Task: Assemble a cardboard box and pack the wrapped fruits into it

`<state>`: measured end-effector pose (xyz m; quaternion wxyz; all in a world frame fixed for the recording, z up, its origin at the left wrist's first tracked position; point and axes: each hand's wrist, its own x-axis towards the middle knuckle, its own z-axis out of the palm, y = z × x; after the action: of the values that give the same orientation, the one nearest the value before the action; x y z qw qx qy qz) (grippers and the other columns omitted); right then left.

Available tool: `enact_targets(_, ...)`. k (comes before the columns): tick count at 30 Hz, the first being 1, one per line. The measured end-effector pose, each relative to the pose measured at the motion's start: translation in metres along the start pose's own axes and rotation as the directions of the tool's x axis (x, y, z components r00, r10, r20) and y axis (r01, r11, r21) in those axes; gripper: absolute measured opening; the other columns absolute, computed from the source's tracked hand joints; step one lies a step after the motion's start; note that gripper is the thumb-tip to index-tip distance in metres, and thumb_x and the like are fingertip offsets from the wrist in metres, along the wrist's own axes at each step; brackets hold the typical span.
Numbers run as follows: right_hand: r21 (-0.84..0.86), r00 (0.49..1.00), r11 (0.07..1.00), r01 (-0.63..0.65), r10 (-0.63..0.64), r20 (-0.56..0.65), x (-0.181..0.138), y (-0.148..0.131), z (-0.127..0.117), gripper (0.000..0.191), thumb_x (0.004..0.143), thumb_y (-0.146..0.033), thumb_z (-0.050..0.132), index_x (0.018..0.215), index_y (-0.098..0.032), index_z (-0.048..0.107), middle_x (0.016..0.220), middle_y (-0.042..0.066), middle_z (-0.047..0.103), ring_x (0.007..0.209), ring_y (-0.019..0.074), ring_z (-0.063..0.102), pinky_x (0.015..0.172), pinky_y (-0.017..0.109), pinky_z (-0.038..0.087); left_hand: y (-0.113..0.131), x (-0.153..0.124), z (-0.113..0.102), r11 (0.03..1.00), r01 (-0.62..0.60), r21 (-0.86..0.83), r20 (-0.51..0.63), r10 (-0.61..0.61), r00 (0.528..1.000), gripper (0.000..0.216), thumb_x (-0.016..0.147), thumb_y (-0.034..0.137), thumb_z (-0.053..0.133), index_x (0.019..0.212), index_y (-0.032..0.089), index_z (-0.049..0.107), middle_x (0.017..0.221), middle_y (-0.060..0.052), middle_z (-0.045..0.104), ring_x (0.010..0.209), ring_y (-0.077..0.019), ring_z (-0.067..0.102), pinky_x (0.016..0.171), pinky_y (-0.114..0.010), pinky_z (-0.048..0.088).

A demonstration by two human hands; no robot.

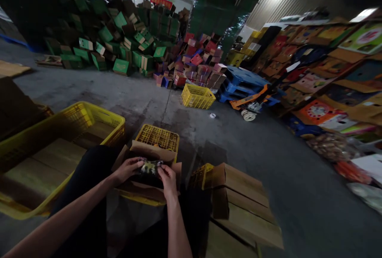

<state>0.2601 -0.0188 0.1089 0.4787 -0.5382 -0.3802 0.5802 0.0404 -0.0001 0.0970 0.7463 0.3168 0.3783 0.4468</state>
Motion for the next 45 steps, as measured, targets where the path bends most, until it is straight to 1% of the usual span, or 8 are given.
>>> enact_targets(10, -0.157, 0.996, 0.984, 0.088, -0.086, 0.023, -0.005, -0.010, 0.001, 0.043, 0.073, -0.053, 0.080, 0.105, -0.024, 0.078, 0.097, 0.005, 0.077, 0.094, 0.0252, 0.068, 0.085, 0.034, 0.051, -0.001, -0.001, -0.002, 0.988, -0.057, 0.145, -0.095, 0.071, 0.993, 0.040, 0.072, 0.050, 0.083, 0.090, 0.015, 0.078, 0.091, -0.007, 0.073, 0.085, -0.0203, 0.066, 0.079, -0.029, 0.051)
enact_targets(18, -0.073, 0.998, 0.997, 0.034, -0.038, -0.050, -0.002, -0.005, -0.001, 0.042, 0.069, -0.053, 0.082, 0.097, -0.022, 0.081, 0.094, 0.006, 0.078, 0.090, 0.0262, 0.069, 0.083, 0.037, 0.053, -0.004, 0.006, -0.001, 0.996, -0.087, 0.021, -0.105, 0.088, 0.991, 0.039, 0.068, 0.051, 0.086, 0.077, 0.015, 0.074, 0.082, -0.005, 0.072, 0.079, -0.0183, 0.066, 0.077, -0.029, 0.053)
enact_targets(25, -0.186, 0.958, 0.968, 0.166, -0.203, -0.202, -0.002, -0.014, -0.008, 0.030, 0.071, -0.049, 0.081, 0.090, -0.025, 0.082, 0.093, 0.006, 0.079, 0.094, 0.0291, 0.069, 0.089, 0.040, 0.053, 0.001, 0.006, 0.000, 0.989, 0.076, 0.127, -0.236, -0.044, 0.971, 0.073, 0.071, 0.066, 0.078, 0.127, 0.021, 0.066, 0.118, -0.014, 0.070, 0.108, -0.0274, 0.067, 0.088, -0.036, 0.053)
enact_targets(30, -0.305, 0.941, 0.902, 0.305, -0.335, -0.052, -0.012, -0.020, 0.000, 0.021, 0.083, -0.043, 0.074, 0.096, -0.029, 0.082, 0.101, 0.007, 0.078, 0.096, 0.0287, 0.070, 0.092, 0.040, 0.052, 0.013, 0.001, 0.012, 0.951, 0.309, 0.014, -0.044, -0.309, 0.950, 0.094, 0.078, 0.085, 0.050, 0.149, 0.025, 0.043, 0.106, -0.014, 0.073, 0.092, -0.0286, 0.073, 0.085, -0.043, 0.056)
enact_targets(35, -0.372, 0.899, 0.819, 0.437, -0.418, 0.134, -0.020, -0.029, 0.013, 0.015, 0.086, -0.034, 0.071, 0.096, -0.033, 0.081, 0.119, 0.005, 0.073, 0.120, 0.0286, 0.061, 0.108, 0.043, 0.044, 0.024, 0.006, 0.015, 0.970, 0.242, -0.040, 0.018, -0.241, 0.970, 0.054, 0.075, 0.056, 0.080, 0.112, 0.020, 0.067, 0.114, -0.011, 0.071, 0.110, -0.0288, 0.067, 0.095, -0.041, 0.054)
enact_targets(39, -0.209, 0.974, 0.953, 0.221, -0.225, 0.005, -0.018, -0.025, 0.010, 0.031, 0.082, -0.038, 0.072, 0.112, -0.034, 0.076, 0.148, 0.002, 0.055, 0.139, 0.0299, 0.047, 0.111, 0.045, 0.042, 0.027, 0.010, 0.010, 0.990, 0.127, -0.067, 0.039, -0.124, 0.991, 0.049, 0.073, 0.042, 0.086, 0.113, 0.021, 0.066, 0.126, -0.011, 0.067, 0.116, -0.0276, 0.064, 0.099, -0.039, 0.052)
enact_targets(42, 0.098, 0.998, 0.995, -0.011, 0.018, -0.068, -0.018, -0.016, 0.009, 0.050, 0.080, -0.047, 0.073, 0.129, -0.035, 0.066, 0.142, 0.005, 0.060, 0.124, 0.0283, 0.061, 0.098, 0.044, 0.054, 0.027, 0.009, 0.011, 0.992, 0.099, -0.077, 0.103, -0.091, 0.991, 0.064, 0.073, 0.039, 0.087, 0.130, 0.026, 0.061, 0.137, -0.011, 0.061, 0.119, -0.0292, 0.063, 0.099, -0.042, 0.052)
enact_targets(45, 0.200, 0.992, 0.978, -0.065, 0.085, -0.094, -0.021, -0.009, 0.014, 0.061, 0.070, -0.045, 0.084, 0.127, -0.031, 0.067, 0.129, 0.008, 0.069, 0.110, 0.0268, 0.068, 0.088, 0.042, 0.058, 0.026, 0.008, 0.014, 0.984, 0.118, -0.129, 0.175, -0.095, 0.980, 0.088, 0.068, 0.030, 0.090, 0.145, 0.033, 0.049, 0.142, -0.010, 0.057, 0.122, -0.0297, 0.062, 0.100, -0.044, 0.051)
